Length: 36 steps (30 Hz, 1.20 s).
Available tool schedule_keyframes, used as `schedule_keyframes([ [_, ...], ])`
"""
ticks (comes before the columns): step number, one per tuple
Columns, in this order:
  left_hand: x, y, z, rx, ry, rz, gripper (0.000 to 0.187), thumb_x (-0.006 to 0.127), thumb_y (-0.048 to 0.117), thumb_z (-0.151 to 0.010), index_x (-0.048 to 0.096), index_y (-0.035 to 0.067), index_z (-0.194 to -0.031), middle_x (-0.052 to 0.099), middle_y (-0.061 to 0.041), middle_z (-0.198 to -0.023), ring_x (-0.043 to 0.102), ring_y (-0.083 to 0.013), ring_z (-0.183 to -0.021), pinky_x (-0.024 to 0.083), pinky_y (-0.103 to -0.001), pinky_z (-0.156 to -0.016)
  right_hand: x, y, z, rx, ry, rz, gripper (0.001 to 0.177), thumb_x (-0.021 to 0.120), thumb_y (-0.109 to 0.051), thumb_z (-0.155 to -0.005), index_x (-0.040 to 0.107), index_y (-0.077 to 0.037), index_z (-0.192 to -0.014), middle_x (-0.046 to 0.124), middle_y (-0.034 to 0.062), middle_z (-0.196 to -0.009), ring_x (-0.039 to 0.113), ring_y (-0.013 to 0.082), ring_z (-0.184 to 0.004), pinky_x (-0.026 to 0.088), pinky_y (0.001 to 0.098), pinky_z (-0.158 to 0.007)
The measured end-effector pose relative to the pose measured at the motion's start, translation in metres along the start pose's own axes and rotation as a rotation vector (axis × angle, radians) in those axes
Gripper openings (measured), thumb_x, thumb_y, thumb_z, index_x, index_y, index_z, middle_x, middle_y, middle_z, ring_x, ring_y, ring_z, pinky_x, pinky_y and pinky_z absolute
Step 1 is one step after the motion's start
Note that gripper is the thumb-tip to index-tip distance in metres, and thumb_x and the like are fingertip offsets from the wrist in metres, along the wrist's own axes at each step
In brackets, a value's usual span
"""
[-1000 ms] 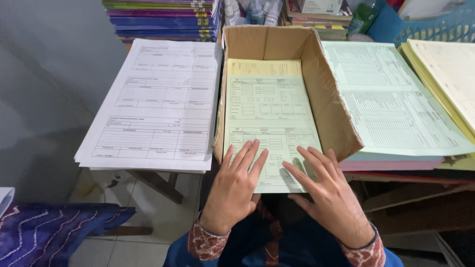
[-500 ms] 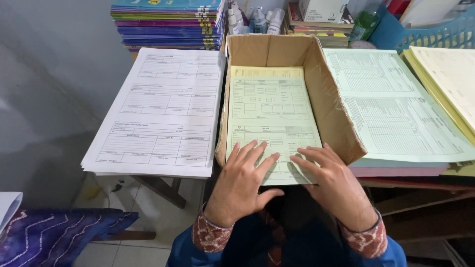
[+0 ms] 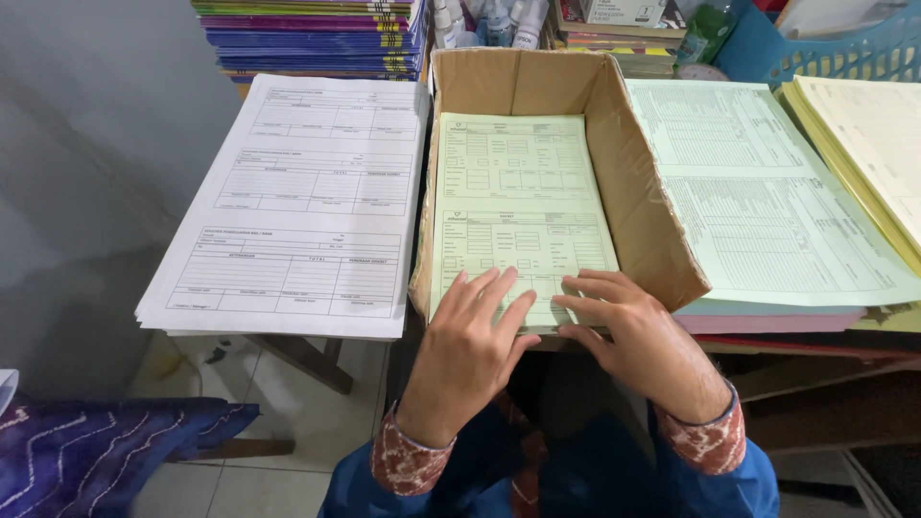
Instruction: Sorting and checking printed forms by flipping through stacks and placing them in a box
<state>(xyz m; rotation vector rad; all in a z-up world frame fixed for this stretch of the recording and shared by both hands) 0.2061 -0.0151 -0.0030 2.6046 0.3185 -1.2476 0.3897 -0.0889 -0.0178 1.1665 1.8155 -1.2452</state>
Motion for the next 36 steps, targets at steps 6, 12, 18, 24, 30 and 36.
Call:
schedule_keyframes([
  [6, -0.087, 0.001, 0.028, 0.04, 0.399, 0.001, 0.023, 0.072, 0.023, -0.098, 0.074, 0.005, -0.112, 0.073, -0.011, -0.115, 0.068, -0.0239, -0.106, 0.057, -0.039, -0.096, 0.0, -0.006, 0.002, 0.037, 0.067, 0.028, 0.026, 0.079, -0.021, -0.086, 0.079, -0.012, -0.111, 0.073, 0.0088, -0.123, 0.062, 0.0305, -0.126, 0.053, 0.0434, -0.103],
  [12, -0.113, -0.068, 0.082, -0.337, 0.229, -0.305, 0.064, 0.068, 0.046, -0.093, 0.062, 0.002, -0.138, 0.065, -0.016, -0.144, 0.058, -0.0339, -0.138, 0.039, -0.053, -0.118, -0.017, -0.037, 0.01, -0.092, 0.278, -0.006, 0.024, 0.077, -0.011, -0.09, 0.074, -0.008, -0.113, 0.071, 0.0159, -0.123, 0.069, 0.0331, -0.116, 0.049, 0.0534, -0.114],
  [18, -0.129, -0.052, 0.094, -0.331, 0.152, -0.46, 0.047, 0.088, 0.012, -0.087, 0.072, 0.014, -0.132, 0.077, 0.004, -0.127, 0.056, -0.027, -0.141, 0.015, -0.074, -0.123, -0.011, -0.044, 0.019, -0.104, 0.327, -0.029, 0.022, 0.078, -0.009, -0.089, 0.074, -0.008, -0.111, 0.071, 0.0144, -0.121, 0.069, 0.0336, -0.111, 0.049, 0.0535, -0.113],
  [24, -0.149, -0.058, 0.1, -0.33, 0.47, -0.416, 0.026, 0.084, -0.024, -0.095, 0.08, -0.001, -0.107, 0.082, -0.015, -0.103, 0.078, -0.028, -0.102, 0.04, -0.057, -0.123, -0.012, -0.05, 0.021, -0.083, 0.394, -0.016, 0.017, 0.077, -0.008, -0.092, 0.076, -0.006, -0.109, 0.072, 0.0138, -0.121, 0.068, 0.0327, -0.112, 0.051, 0.0508, -0.112],
  [30, -0.127, -0.022, 0.101, -0.067, 0.575, -0.345, 0.021, 0.076, -0.011, -0.094, 0.075, 0.008, -0.101, 0.08, -0.011, -0.104, 0.081, -0.0232, -0.098, 0.046, -0.045, -0.112, -0.024, -0.072, 0.017, -0.115, 0.523, 0.051, 0.03, 0.077, -0.005, -0.097, 0.07, 0.002, -0.125, 0.069, 0.0206, -0.13, 0.067, 0.0369, -0.113, 0.055, 0.0492, -0.107],
  [36, -0.114, 0.043, 0.038, 0.251, 0.458, -0.232, 0.01, 0.069, 0.014, -0.104, 0.078, 0.011, -0.101, 0.08, -0.007, -0.102, 0.078, -0.0179, -0.096, 0.059, -0.035, -0.092, -0.036, -0.089, 0.035, -0.234, 0.781, -0.004, 0.067, 0.07, -0.038, -0.097, 0.038, -0.006, -0.146, 0.046, 0.034, -0.145, 0.055, 0.0489, -0.138, 0.051, 0.0627, -0.119],
])
Point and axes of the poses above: each hand's wrist, its own z-axis away from the middle knuckle, its own x-axis out of the palm, y = z × x, the point moved 4 cm from there along -z, towards the middle knuckle
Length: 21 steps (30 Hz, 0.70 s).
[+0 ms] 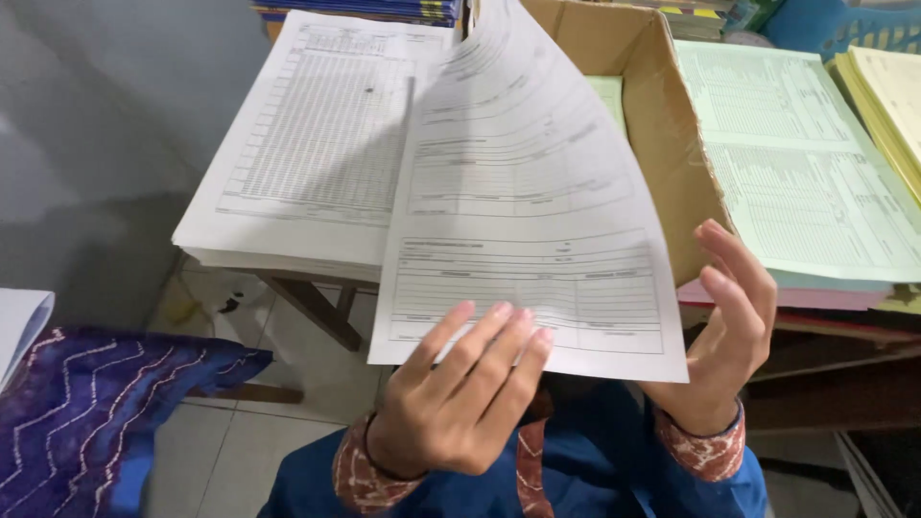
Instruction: Sorting and checking printed forms by flipping through stacks and placing them in a box
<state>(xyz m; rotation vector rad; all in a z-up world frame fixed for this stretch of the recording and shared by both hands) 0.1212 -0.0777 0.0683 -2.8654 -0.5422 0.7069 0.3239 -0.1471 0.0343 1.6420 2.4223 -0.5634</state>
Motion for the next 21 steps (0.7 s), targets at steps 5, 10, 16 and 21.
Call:
schedule_keyframes([
  [5, 0.036, 0.01, -0.002, 0.091, -0.048, 0.123, 0.015, 0.063, 0.01, -0.107, 0.077, 0.005, -0.109, 0.075, -0.012, -0.108, 0.075, -0.0237, -0.099, 0.065, -0.038, -0.093, -0.019, 0.007, 0.014, -0.01, -0.01, 0.192, 0.027, 0.063, -0.032, -0.102, 0.069, -0.007, -0.109, 0.064, 0.0262, -0.127, 0.06, 0.0435, -0.119, 0.05, 0.0574, -0.11],
  [10, 0.081, 0.014, 0.001, 0.1, -0.06, 0.129, 0.005, 0.071, 0.008, -0.103, 0.075, 0.006, -0.105, 0.075, -0.014, -0.106, 0.076, -0.024, -0.095, 0.065, -0.032, -0.084, -0.022, 0.019, 0.014, 0.027, -0.022, 0.369, 0.006, 0.073, -0.013, -0.105, 0.078, -0.011, -0.107, 0.058, 0.0242, -0.134, 0.05, 0.0428, -0.122, 0.046, 0.0566, -0.107],
  [16, 0.122, 0.016, 0.019, 0.058, -0.138, 0.064, 0.012, 0.071, 0.001, -0.099, 0.075, 0.008, -0.108, 0.075, -0.014, -0.113, 0.074, -0.0209, -0.094, 0.062, -0.027, -0.073, -0.015, 0.029, 0.029, 0.014, -0.019, 0.393, 0.014, 0.085, -0.002, -0.097, 0.078, -0.012, -0.091, 0.066, 0.0187, -0.118, 0.058, 0.0367, -0.107, 0.046, 0.0481, -0.1],
  [21, 0.139, 0.005, 0.03, -0.134, -0.355, 0.253, 0.037, 0.079, 0.027, -0.088, 0.072, 0.009, -0.119, 0.075, -0.016, -0.107, 0.072, -0.0322, -0.107, 0.059, -0.046, -0.095, -0.008, 0.04, 0.038, 0.079, -0.05, 0.407, 0.017, 0.087, -0.003, -0.084, 0.083, -0.017, -0.09, 0.073, 0.0064, -0.11, 0.058, 0.0313, -0.095, 0.041, 0.0456, -0.091],
])
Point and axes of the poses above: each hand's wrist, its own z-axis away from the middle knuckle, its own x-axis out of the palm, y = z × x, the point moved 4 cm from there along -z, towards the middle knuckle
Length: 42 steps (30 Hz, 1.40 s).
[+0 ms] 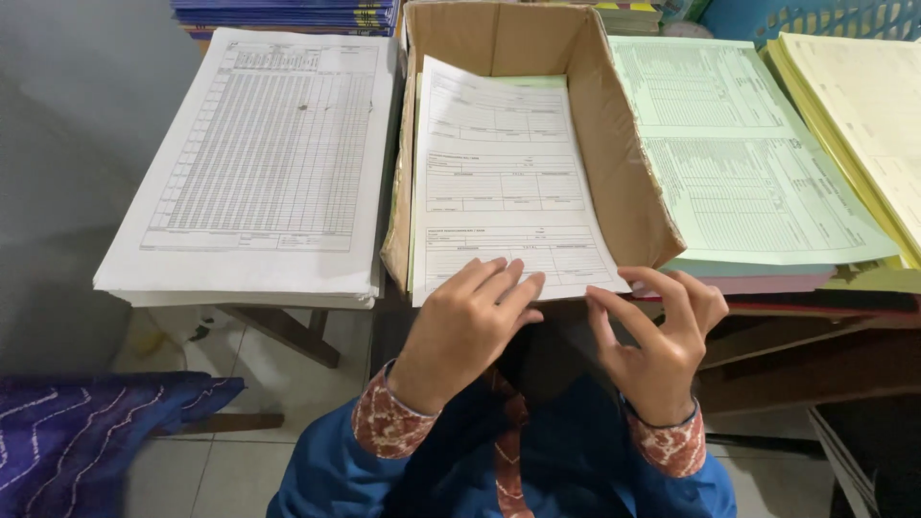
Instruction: Sorting and checking printed forms by flipping through stacks and placing them in a box
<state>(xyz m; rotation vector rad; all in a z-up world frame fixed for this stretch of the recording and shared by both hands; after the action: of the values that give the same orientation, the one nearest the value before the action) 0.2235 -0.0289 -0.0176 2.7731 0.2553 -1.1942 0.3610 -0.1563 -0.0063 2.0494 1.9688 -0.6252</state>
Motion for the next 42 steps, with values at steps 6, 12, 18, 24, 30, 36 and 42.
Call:
schedule_keyframes([
  [6, 0.014, -0.021, -0.003, -0.08, -0.221, 0.007, 0.028, 0.073, 0.031, -0.093, 0.075, 0.011, -0.113, 0.074, -0.015, -0.113, 0.068, -0.0322, -0.116, 0.053, -0.049, -0.101, 0.012, 0.008, 0.005, 0.011, -0.032, 0.081, 0.023, 0.088, -0.001, -0.08, 0.083, -0.019, -0.093, 0.068, 0.0056, -0.103, 0.056, 0.0308, -0.094, 0.04, 0.0465, -0.095],
  [12, 0.012, -0.034, -0.003, -0.101, -0.229, 0.069, 0.035, 0.078, 0.033, -0.086, 0.073, 0.013, -0.114, 0.071, -0.013, -0.119, 0.064, -0.0327, -0.123, 0.05, -0.048, -0.105, 0.011, 0.008, 0.004, 0.04, 0.02, 0.022, 0.018, 0.093, -0.008, -0.08, 0.083, -0.019, -0.091, 0.064, 0.0046, -0.096, 0.055, 0.0283, -0.088, 0.041, 0.0431, -0.088],
  [18, -0.047, -0.013, -0.002, -0.039, 0.152, -0.092, 0.035, 0.077, 0.035, -0.093, 0.075, 0.019, -0.124, 0.068, -0.011, -0.128, 0.063, -0.0278, -0.118, 0.047, -0.047, -0.106, 0.002, 0.027, 0.017, 0.16, 0.191, -0.034, 0.05, 0.094, -0.017, -0.084, 0.072, 0.002, -0.124, 0.057, 0.0249, -0.123, 0.056, 0.0394, -0.104, 0.051, 0.0503, -0.093],
  [24, -0.084, -0.03, 0.031, -0.389, 0.002, -0.595, 0.079, 0.096, 0.067, -0.064, 0.07, 0.036, -0.132, 0.056, -0.01, -0.149, 0.051, -0.028, -0.131, 0.035, -0.056, -0.108, 0.003, 0.021, 0.011, 0.172, 0.057, -0.022, 0.047, 0.095, -0.025, -0.088, 0.068, -0.003, -0.119, 0.049, 0.0194, -0.124, 0.048, 0.0344, -0.116, 0.048, 0.0452, -0.094],
  [30, -0.058, -0.041, 0.053, -0.301, 0.061, -0.615, 0.062, 0.101, 0.055, -0.079, 0.076, 0.033, -0.131, 0.074, 0.002, -0.123, 0.057, -0.0208, -0.135, 0.012, -0.069, -0.119, 0.008, 0.025, 0.009, 0.077, 0.028, 0.038, 0.053, 0.095, -0.038, -0.085, 0.076, -0.002, -0.119, 0.043, 0.0189, -0.123, 0.042, 0.0323, -0.12, 0.048, 0.0491, -0.099],
  [36, -0.054, -0.037, 0.053, -0.297, 0.062, -0.565, 0.059, 0.104, 0.044, -0.081, 0.077, 0.032, -0.132, 0.072, 0.006, -0.124, 0.057, -0.0196, -0.139, 0.008, -0.074, -0.116, 0.007, 0.029, 0.013, 0.062, 0.027, 0.095, 0.045, 0.096, -0.041, -0.086, 0.075, -0.008, -0.11, 0.047, 0.0164, -0.119, 0.044, 0.0321, -0.114, 0.045, 0.046, -0.098],
  [42, -0.065, -0.028, 0.047, -0.324, 0.129, -0.517, 0.06, 0.102, 0.058, -0.087, 0.075, 0.03, -0.133, 0.07, -0.005, -0.141, 0.054, -0.026, -0.137, 0.008, -0.064, -0.123, -0.012, 0.039, 0.013, 0.143, 0.066, -0.07, 0.045, 0.089, -0.03, -0.089, 0.066, -0.003, -0.118, 0.043, 0.0235, -0.123, 0.05, 0.037, -0.109, 0.045, 0.0502, -0.09],
])
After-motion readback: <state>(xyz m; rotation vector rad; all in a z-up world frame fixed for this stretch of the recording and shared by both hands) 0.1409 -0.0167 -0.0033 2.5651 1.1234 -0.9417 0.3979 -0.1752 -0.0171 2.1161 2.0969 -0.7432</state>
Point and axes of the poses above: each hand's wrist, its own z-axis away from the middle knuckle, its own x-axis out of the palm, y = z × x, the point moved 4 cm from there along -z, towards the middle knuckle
